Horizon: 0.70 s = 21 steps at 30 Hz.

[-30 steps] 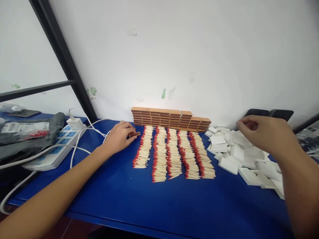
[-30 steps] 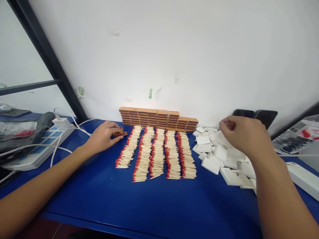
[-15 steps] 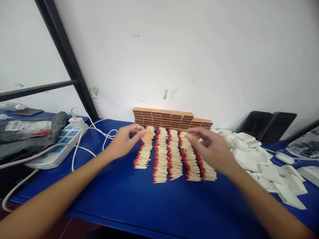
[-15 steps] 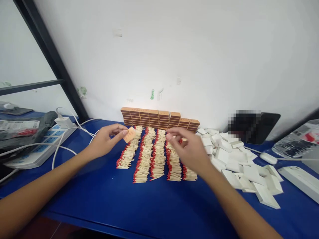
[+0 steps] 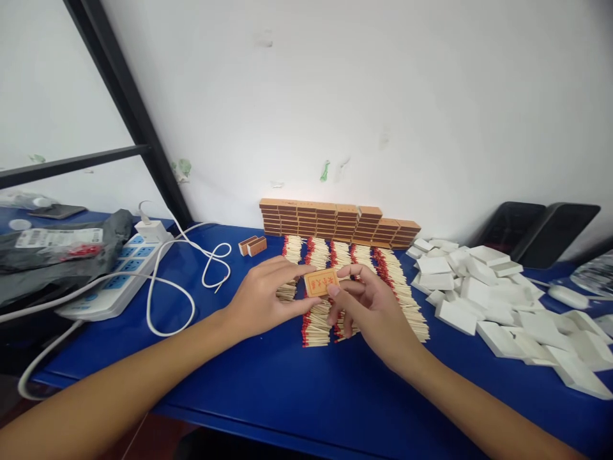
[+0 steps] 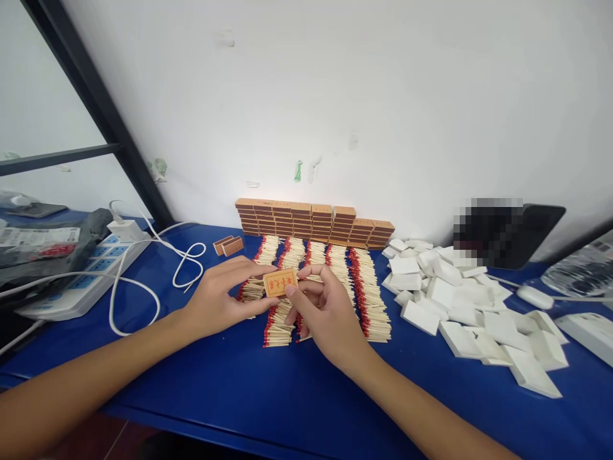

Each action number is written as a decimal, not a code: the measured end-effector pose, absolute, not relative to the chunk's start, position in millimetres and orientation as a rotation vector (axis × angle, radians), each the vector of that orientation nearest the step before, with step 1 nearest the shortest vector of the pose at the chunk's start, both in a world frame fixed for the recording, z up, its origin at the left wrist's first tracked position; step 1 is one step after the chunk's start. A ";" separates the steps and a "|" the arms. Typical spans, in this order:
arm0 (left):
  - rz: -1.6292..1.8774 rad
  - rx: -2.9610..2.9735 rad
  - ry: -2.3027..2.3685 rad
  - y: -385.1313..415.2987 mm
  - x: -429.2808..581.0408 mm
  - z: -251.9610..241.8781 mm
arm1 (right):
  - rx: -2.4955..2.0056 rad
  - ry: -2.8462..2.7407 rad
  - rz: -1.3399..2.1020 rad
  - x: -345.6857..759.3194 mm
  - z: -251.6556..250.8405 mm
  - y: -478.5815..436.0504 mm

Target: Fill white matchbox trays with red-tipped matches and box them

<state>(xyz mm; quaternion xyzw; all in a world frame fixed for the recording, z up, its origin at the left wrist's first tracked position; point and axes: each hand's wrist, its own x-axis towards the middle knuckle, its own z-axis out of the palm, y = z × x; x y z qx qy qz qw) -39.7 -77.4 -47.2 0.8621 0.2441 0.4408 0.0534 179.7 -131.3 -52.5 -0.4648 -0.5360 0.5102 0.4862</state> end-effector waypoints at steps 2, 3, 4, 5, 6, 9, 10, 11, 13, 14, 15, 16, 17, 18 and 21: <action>1.390 2.647 0.717 -76.5 -39.6 -47.7 | -1.120 -1.309 1.256 177.5 -51.4 -132.8; 1.403 2.659 0.705 -76.0 -39.5 -47.8 | -1.110 -1.323 1.262 175.8 -50.5 -133.7; 1.410 2.670 0.694 -75.3 -39.6 -47.8 | -1.096 -1.342 1.265 174.2 -49.4 -134.6; 1.413 2.679 0.686 -74.6 -39.7 -47.8 | -1.083 -1.360 1.264 172.9 -48.3 -135.4; 1.410 2.688 0.680 -73.7 -40.0 -47.9 | -1.074 -1.377 1.260 172.0 -47.4 -136.0; 1.379 2.725 0.674 -70.8 -41.7 -48.9 | -1.097 -1.389 1.236 173.1 -45.9 -135.9; 1.367 2.743 0.675 -69.8 -42.5 -49.4 | -1.117 -1.384 1.219 174.7 -46.0 -135.2; 1.352 2.763 0.678 -68.9 -43.3 -49.7 | -1.138 -1.382 1.202 176.7 -46.3 -134.1; 1.330 2.793 0.710 -67.1 -45.2 -50.3 | -1.171 -1.373 1.167 181.2 -47.2 -131.4; 1.325 2.800 0.735 -66.1 -46.1 -50.5 | -1.179 -1.365 1.150 183.6 -47.5 -129.7; 1.321 2.803 0.766 -65.0 -47.2 -50.7 | -1.183 -1.355 1.133 186.2 -47.6 -127.7; 1.316 2.801 0.805 -63.7 -48.2 -51.0 | -1.187 -1.345 1.113 189.3 -47.3 -125.4; 1.317 2.795 0.845 -62.3 -49.3 -51.3 | -1.193 -1.336 1.085 193.1 -46.6 -122.4; 1.323 2.788 0.880 -60.8 -50.4 -51.7 | -1.204 -1.328 1.044 198.1 -45.4 -118.7; 1.349 2.758 0.963 -56.8 -53.0 -52.9 | -1.252 -1.292 0.850 223.0 -39.0 -100.2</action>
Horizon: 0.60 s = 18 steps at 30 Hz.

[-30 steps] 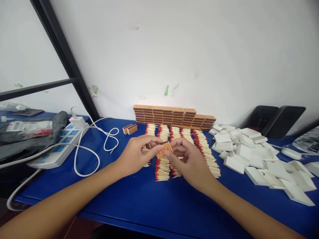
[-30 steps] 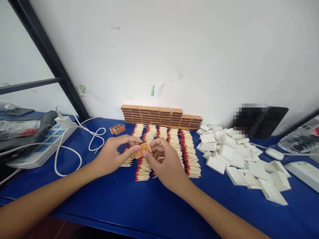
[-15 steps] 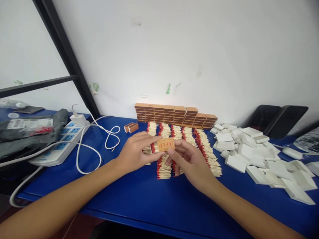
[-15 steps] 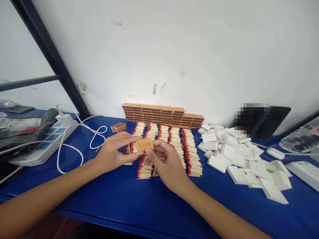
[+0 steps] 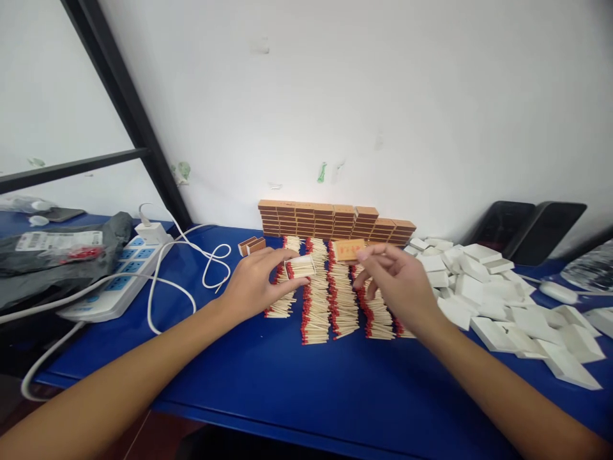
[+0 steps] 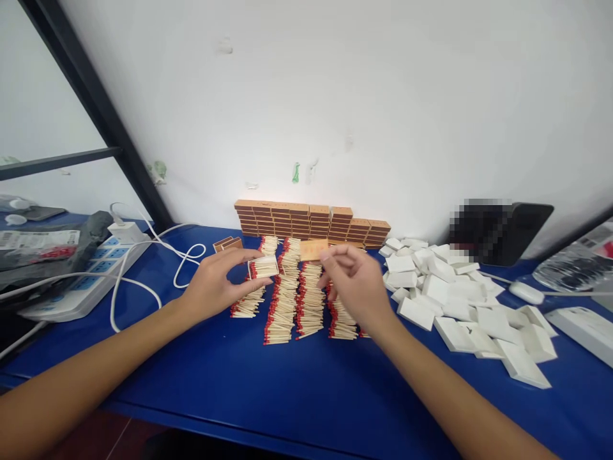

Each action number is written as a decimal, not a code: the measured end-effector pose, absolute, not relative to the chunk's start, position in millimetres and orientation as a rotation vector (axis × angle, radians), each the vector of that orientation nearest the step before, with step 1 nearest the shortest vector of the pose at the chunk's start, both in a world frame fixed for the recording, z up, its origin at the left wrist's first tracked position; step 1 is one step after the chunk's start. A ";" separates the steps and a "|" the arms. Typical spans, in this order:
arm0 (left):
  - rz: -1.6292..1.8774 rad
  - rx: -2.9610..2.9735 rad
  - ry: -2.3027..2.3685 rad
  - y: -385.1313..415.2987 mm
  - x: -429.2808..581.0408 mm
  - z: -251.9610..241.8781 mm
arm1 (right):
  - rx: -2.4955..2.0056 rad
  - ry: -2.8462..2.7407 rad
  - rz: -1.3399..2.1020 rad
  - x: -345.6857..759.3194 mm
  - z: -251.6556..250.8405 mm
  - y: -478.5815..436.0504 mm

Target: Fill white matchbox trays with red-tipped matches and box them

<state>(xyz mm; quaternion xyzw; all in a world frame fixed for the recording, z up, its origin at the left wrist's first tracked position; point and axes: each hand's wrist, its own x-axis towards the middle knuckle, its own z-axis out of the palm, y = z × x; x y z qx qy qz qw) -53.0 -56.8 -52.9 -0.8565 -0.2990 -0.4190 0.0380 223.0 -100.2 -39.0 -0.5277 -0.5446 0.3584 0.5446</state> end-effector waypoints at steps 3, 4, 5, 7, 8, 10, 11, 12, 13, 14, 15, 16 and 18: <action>-1.262 -2.640 -0.979 -55.7 -54.1 -52.9 | -1.309 -1.163 0.635 261.2 -30.2 -71.0; -1.242 -2.655 -0.996 -56.1 -54.1 -52.6 | -1.347 -1.115 0.586 274.6 -27.3 -60.2; -1.227 -2.671 -1.004 -56.7 -53.9 -52.4 | -1.391 -1.077 0.555 287.1 -24.8 -49.7; -1.215 -2.702 -0.998 -58.1 -53.5 -52.0 | -1.491 -1.018 0.518 307.6 -21.4 -30.9; -1.214 -2.715 -0.990 -58.6 -53.3 -51.8 | -1.529 -1.014 0.514 314.8 -21.0 -23.2; -1.205 -2.731 -0.975 -58.9 -53.4 -51.7 | -1.574 -1.031 0.518 323.7 -22.9 -11.2; -1.198 -2.728 -0.974 -58.5 -53.8 -51.6 | -1.583 -1.048 0.521 325.9 -25.1 -6.7; -1.191 -2.720 -0.977 -57.7 -54.4 -51.5 | -1.589 -1.066 0.522 327.2 -28.0 -2.6; -1.187 -2.707 -0.980 -56.5 -55.2 -51.3 | -1.599 -1.083 0.518 328.0 -31.3 1.0; -1.186 -2.693 -0.982 -55.2 -56.2 -51.0 | -1.609 -1.099 0.506 328.7 -34.7 4.6; -1.186 -2.683 -0.980 -53.7 -57.3 -50.6 | -1.619 -1.113 0.489 329.3 -38.2 8.1; -1.189 -2.674 -0.975 -52.2 -58.5 -50.1 | -1.628 -1.125 0.468 330.0 -41.3 11.4; -1.192 -2.670 -0.951 -50.1 -60.3 -48.7 | -1.642 -1.152 0.425 331.7 -45.8 16.8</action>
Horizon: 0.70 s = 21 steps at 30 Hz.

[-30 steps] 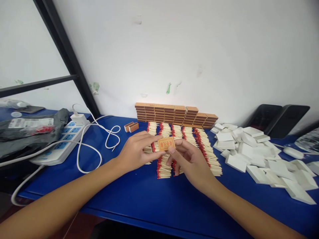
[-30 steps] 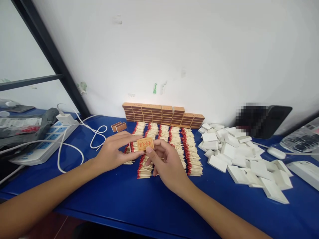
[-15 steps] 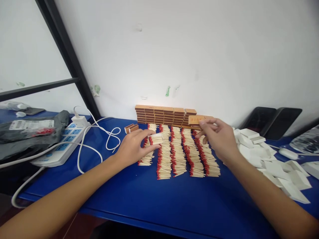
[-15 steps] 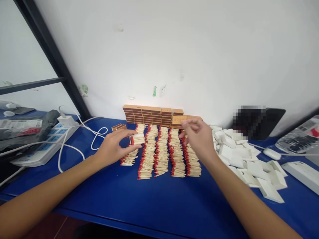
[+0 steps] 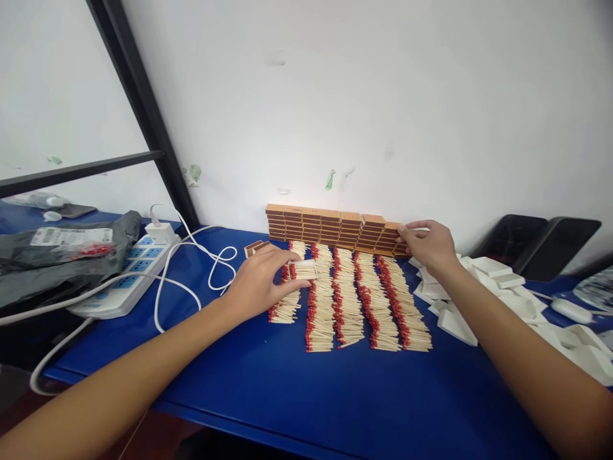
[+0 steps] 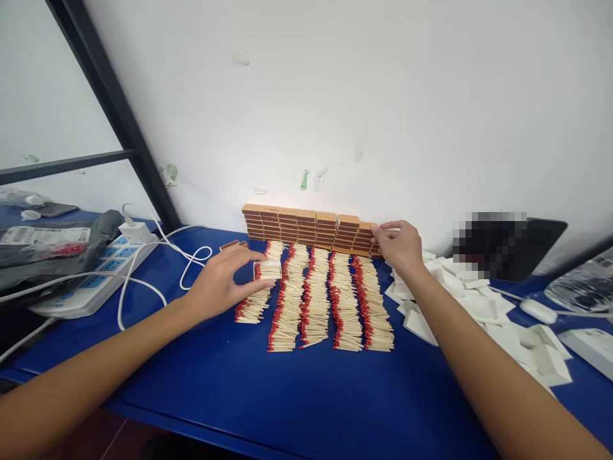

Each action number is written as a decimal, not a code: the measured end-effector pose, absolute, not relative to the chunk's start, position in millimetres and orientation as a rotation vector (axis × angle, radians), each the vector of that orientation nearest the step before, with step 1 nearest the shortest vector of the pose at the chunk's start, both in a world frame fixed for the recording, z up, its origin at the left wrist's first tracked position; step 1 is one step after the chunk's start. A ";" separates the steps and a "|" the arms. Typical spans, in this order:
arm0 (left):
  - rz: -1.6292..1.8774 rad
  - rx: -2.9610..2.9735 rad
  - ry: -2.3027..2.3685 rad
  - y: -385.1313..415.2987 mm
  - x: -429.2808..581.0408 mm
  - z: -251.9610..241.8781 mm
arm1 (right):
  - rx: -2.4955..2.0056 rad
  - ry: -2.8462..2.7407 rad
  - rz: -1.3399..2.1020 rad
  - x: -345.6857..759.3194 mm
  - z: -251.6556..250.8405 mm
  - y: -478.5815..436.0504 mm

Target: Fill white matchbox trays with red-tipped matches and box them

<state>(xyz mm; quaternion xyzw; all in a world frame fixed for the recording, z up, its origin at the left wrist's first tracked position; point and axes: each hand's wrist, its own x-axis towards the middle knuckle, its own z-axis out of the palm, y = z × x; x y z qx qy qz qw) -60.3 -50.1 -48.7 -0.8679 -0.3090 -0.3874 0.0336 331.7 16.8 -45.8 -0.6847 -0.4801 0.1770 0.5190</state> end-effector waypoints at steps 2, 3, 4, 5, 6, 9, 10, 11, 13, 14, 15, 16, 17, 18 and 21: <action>-1.197 -2.677 -0.926 -49.9 -60.9 -47.0 | -1.653 -1.189 0.395 332.8 -46.8 18.9; -1.198 -2.688 -0.917 -50.6 -60.7 -46.1 | -1.662 -1.202 0.375 332.5 -46.0 18.0; -1.200 -2.702 -0.908 -51.7 -60.2 -45.2 | -1.673 -1.205 0.344 331.4 -44.4 15.5; -1.202 -2.717 -0.902 -53.1 -59.4 -44.5 | -1.682 -1.212 0.291 329.1 -42.3 11.3; -1.205 -2.730 -0.898 -54.8 -58.5 -43.9 | -1.685 -1.228 0.228 325.2 -39.9 5.4; -1.211 -2.761 -0.883 -59.7 -55.2 -43.3 | -1.635 -1.372 0.126 301.7 -32.7 -21.4; -1.215 -2.767 -0.867 -61.1 -54.1 -43.3 | -1.607 -1.444 0.175 290.1 -30.7 -32.2; -1.222 -2.774 -0.844 -62.4 -52.9 -43.5 | -1.578 -1.520 0.259 277.2 -28.8 -43.3; -1.235 -2.788 -0.788 -64.7 -50.7 -43.6 | -1.474 -1.695 0.556 250.2 -25.9 -64.1; -1.240 -2.797 -0.765 -65.7 -49.7 -43.7 | -1.404 -1.755 0.717 237.7 -24.8 -72.7; -1.244 -2.809 -0.748 -66.7 -48.9 -43.6 | -1.349 -1.793 0.827 226.8 -24.2 -79.8; -1.247 -2.820 -0.739 -67.5 -48.3 -43.7 | -1.303 -1.822 0.918 217.9 -24.1 -85.2; -1.249 -2.832 -0.731 -68.2 -47.8 -43.8 | -1.267 -1.835 0.975 211.3 -24.5 -89.0; -1.249 -2.842 -0.723 -68.7 -47.5 -44.1 | -1.244 -1.837 1.011 206.8 -25.4 -91.3; -1.248 -2.858 -0.704 -68.2 -46.4 -45.8 | -1.221 -1.806 1.082 203.3 -28.7 -92.4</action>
